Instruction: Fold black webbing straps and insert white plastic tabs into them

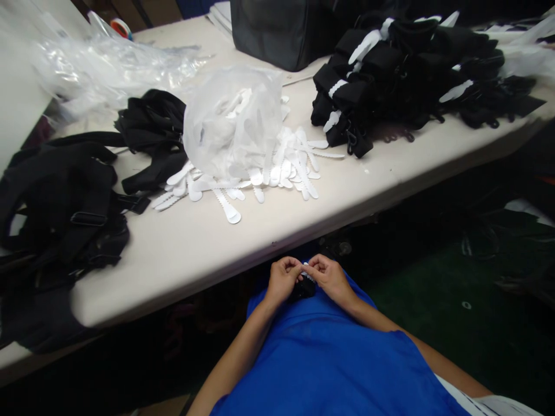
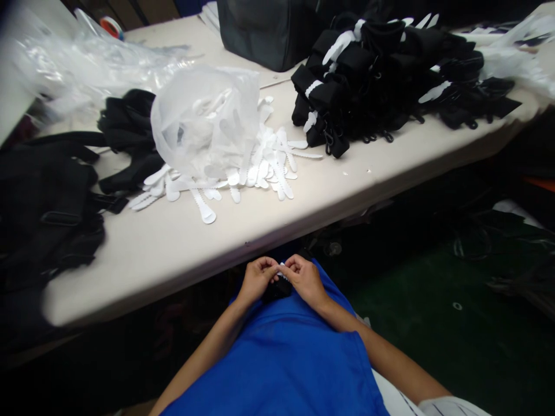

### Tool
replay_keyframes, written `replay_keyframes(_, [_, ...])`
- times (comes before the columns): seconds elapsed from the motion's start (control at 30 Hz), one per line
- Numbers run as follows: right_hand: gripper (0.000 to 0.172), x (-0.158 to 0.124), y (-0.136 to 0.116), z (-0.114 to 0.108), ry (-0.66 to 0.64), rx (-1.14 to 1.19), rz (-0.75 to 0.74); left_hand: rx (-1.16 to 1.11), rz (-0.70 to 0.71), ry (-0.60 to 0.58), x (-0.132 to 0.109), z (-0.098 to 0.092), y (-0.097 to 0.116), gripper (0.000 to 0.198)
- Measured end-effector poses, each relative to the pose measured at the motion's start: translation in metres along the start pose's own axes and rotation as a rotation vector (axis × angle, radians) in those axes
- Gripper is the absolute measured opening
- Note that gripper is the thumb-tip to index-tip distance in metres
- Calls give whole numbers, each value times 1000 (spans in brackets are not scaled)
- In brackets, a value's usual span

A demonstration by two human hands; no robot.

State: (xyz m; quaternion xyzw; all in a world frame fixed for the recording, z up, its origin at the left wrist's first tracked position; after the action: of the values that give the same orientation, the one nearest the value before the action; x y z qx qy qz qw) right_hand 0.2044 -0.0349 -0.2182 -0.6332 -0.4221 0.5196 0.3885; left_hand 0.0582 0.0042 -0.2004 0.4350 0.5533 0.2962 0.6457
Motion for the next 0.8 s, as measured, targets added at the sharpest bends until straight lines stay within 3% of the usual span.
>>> replay_keyframes(0.1, [32, -3, -5, 1, 19, -39, -60, -55, -19, -12, 1, 0, -2, 21])
replay_keyframes(0.27, [29, -8, -16, 5, 203, -398, -286, -172, -31, 17, 5, 5, -8, 28])
replay_keyframes(0.43, [34, -1, -1, 4, 113, -127, 28, -284, -31, 121, 7, 9, -18, 35])
replay_keyframes(0.57, [36, 2, 11, -1, 66, -36, 85, -380, -38, 148, 5, 9, -19, 39])
replay_keyframes(0.67, [40, 5, 14, -3, 53, -4, 111, -463, -72, 80, 3, 8, -13, 45])
replay_keyframes(0.8, [51, 4, 7, -10, 63, 8, 129, -516, -80, -121, -4, 9, 7, 46])
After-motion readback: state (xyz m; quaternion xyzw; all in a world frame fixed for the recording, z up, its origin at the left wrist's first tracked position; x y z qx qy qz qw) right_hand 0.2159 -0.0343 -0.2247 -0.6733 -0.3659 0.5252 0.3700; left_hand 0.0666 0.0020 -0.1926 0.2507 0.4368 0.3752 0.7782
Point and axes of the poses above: each hand's wrist, its own x-axis towards the middle knuckle, its own z-axis out of the palm, y = z × x, the point moved 1 cm from there along x, towards the middle knuckle, and after that the axes turned 1 degree about z, right-handed, at the moved point
